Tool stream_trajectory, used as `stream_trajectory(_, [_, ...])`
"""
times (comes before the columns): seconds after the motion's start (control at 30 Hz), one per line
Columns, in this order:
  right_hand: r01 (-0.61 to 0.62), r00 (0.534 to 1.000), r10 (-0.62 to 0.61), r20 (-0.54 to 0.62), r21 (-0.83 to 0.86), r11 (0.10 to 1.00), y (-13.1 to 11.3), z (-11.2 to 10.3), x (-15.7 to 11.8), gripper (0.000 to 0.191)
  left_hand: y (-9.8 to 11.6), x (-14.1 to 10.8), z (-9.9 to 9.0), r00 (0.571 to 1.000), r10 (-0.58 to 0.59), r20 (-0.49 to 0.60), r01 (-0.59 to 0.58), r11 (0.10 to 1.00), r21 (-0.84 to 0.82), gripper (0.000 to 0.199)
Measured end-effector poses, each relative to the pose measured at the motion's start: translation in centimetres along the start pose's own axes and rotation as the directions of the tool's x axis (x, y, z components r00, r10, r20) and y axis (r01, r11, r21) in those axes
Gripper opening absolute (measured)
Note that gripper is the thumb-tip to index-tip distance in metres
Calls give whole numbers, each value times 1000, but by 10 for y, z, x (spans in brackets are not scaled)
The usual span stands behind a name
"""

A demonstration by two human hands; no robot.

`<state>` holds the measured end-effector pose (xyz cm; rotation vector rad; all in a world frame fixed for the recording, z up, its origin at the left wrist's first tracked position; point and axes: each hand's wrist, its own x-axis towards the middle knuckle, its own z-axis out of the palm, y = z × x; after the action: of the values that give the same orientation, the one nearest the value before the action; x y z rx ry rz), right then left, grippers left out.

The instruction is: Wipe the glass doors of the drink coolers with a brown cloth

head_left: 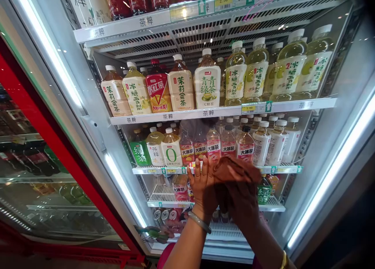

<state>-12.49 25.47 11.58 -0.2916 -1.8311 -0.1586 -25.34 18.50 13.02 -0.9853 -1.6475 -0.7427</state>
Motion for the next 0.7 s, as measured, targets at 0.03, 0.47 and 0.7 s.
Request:
stream_trajectory(0.03, [38,999,-38,-7,3,999,1,1,-11,43,0,0,1,1000,4,-9,-4,1000,2,60])
stream_trajectory(0.47, [-162,987,162,-6,-9,987,4,-6,20,49,2,0,-4,997,-18,69,21,999,-44,66])
stream_trajectory(0.7, [-67,996,63,57,82,994,14,0,-49,68,2,-1,-3,998,-17,58,19,999,-35,62])
